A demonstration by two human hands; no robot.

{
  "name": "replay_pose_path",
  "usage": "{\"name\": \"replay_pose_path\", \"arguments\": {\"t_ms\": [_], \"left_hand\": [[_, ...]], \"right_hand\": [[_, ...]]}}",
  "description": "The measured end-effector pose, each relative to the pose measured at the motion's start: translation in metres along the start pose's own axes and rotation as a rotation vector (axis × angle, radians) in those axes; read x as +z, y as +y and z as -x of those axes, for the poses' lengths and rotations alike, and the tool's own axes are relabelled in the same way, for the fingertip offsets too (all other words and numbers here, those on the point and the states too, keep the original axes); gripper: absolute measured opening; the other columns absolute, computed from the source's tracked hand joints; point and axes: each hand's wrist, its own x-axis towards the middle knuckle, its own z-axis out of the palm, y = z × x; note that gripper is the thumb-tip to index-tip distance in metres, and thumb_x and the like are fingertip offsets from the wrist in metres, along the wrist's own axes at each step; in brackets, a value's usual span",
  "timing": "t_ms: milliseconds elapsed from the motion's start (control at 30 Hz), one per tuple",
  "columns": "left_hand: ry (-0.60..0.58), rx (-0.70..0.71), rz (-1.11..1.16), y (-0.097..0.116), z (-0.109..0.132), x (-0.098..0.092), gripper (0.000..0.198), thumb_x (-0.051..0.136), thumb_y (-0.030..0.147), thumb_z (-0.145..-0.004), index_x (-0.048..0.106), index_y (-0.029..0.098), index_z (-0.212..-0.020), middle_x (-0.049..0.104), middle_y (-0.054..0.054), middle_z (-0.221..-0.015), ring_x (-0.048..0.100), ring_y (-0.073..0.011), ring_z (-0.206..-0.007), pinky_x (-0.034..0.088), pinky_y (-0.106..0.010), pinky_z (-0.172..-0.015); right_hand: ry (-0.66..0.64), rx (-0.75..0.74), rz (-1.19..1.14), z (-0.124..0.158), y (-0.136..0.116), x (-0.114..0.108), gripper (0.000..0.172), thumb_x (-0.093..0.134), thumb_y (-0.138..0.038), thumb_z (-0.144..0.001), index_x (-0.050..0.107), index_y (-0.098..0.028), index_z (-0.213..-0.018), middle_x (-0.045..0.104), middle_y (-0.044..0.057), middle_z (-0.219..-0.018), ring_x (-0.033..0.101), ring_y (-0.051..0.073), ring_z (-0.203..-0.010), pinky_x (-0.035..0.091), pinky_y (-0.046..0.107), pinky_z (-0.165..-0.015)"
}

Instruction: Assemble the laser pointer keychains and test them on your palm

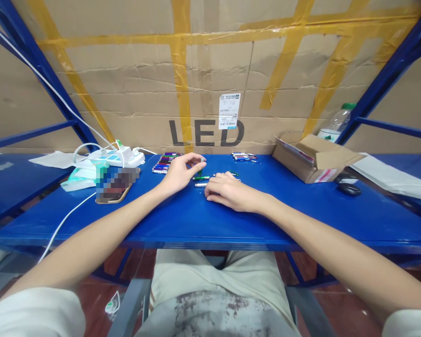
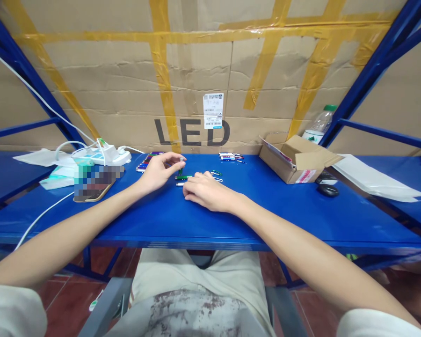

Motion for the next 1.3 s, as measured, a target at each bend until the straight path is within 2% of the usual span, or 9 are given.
{"name": "replay_pose_path", "arguments": {"t_ms": [333,800,1067,1200,1300], "left_hand": [[-0.018,0.001,-0.002,0.002,0.002,0.000,0.032,0.076,0.047,-0.096,0.080,0.019,-0.111,0.083,-0.008,-0.104,0.072,-0.0209,-0.087,0.055,-0.035,-0.084],[-0.019,0.000,-0.022,0.007,0.002,-0.002,0.032,0.073,0.047,-0.098,0.080,0.019,-0.111,0.083,-0.007,-0.103,0.072,-0.0215,-0.087,0.055,-0.034,-0.082],[-0.031,0.002,-0.025,0.008,0.003,-0.001,0.034,0.072,0.051,-0.098,0.079,0.020,-0.111,0.082,-0.006,-0.099,0.071,-0.0213,-0.085,0.055,-0.035,-0.081],[-0.031,0.005,-0.028,0.007,0.002,-0.001,0.033,0.073,0.050,-0.098,0.079,0.020,-0.110,0.082,-0.006,-0.101,0.072,-0.0221,-0.087,0.055,-0.035,-0.082],[-0.027,0.005,-0.024,0.007,0.002,-0.001,0.033,0.073,0.050,-0.098,0.080,0.020,-0.110,0.082,-0.006,-0.100,0.072,-0.0219,-0.086,0.056,-0.035,-0.082]], "right_hand": [[-0.056,0.093,-0.139,0.001,0.001,-0.001,0.016,0.054,-0.030,-0.112,0.064,-0.022,-0.102,0.075,0.009,-0.111,0.056,0.029,-0.104,0.034,0.048,-0.101],[-0.065,0.094,-0.137,0.002,0.004,-0.007,0.015,0.061,-0.028,-0.109,0.067,-0.021,-0.097,0.077,0.008,-0.106,0.057,0.028,-0.102,0.031,0.044,-0.097],[-0.056,0.134,-0.131,0.000,-0.001,-0.005,0.008,0.069,-0.020,-0.097,0.065,-0.021,-0.090,0.072,0.004,-0.091,0.055,0.025,-0.095,0.031,0.043,-0.098],[-0.068,0.140,-0.149,0.001,0.000,-0.007,0.011,0.065,-0.021,-0.100,0.065,-0.021,-0.089,0.073,0.003,-0.090,0.057,0.025,-0.093,0.031,0.044,-0.100],[-0.085,0.137,-0.175,0.003,0.003,-0.011,0.009,0.065,-0.026,-0.104,0.067,-0.021,-0.097,0.076,0.003,-0.095,0.062,0.025,-0.095,0.031,0.045,-0.103]]}}
